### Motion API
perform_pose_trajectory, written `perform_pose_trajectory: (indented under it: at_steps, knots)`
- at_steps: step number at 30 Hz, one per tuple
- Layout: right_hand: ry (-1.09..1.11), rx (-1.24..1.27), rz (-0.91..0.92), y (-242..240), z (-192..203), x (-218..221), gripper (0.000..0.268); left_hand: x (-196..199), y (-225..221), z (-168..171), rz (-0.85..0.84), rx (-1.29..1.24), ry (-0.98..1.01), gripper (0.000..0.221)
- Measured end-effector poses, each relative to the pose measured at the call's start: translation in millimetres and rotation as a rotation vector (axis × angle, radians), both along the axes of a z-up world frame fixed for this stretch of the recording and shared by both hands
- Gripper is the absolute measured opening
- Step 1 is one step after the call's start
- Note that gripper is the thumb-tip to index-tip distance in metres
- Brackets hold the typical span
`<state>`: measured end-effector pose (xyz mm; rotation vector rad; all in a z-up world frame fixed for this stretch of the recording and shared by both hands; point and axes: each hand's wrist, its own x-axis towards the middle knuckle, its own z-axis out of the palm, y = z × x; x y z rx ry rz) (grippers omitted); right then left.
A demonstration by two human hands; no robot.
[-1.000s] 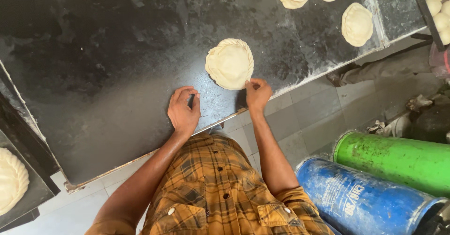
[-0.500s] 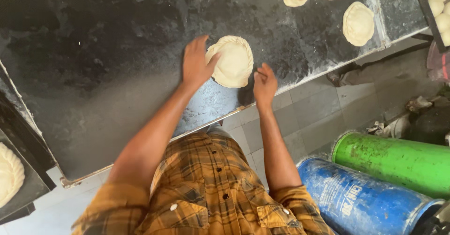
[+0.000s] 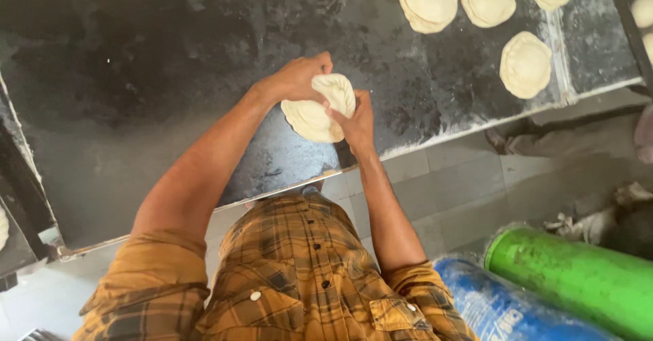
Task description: The person shapes flat rounds of dough and crimps the edges by hand on a dark tabletop. They place the shaped dough pieces onto a rectangular metal tray.
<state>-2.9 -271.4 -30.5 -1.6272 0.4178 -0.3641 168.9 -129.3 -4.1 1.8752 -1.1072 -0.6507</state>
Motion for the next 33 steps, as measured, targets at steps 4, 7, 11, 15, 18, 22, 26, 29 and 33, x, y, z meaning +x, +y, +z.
perform_pose_trajectory:
  at_steps: [4,7,11,15,18,22,26,29,33]
  knots:
    - [0.001,0.257,0.158,-14,34,4,0.057,-16,4,53,0.036,-0.076,-0.125,0.062]
    - [-0.046,0.247,0.326,-37,61,13,0.052,-40,22,79,0.265,-0.093,-0.075,0.046]
    - [-0.023,-0.115,0.326,-73,44,51,0.041,-99,32,52,0.738,-0.159,0.153,0.047]
    - [0.107,-0.393,0.352,-106,-29,51,0.017,-147,46,-6,1.082,-0.147,-0.243,0.070]
    - [0.102,-0.278,0.406,-122,-54,43,0.022,-166,71,-23,1.161,-0.054,-0.067,0.061]
    - [0.105,-0.412,0.544,-121,-39,57,0.031,-158,86,-23,1.070,-0.089,-0.123,0.042]
    - [0.128,-0.473,0.537,-116,-29,58,0.024,-158,86,-22,1.128,-0.118,-0.063,0.034]
    - [0.151,-0.380,0.536,-119,-25,57,0.023,-161,83,-19,1.144,-0.136,-0.135,0.026]
    - [0.123,-0.430,0.486,-108,-16,55,0.019,-162,83,-15,1.140,-0.133,-0.131,0.019]
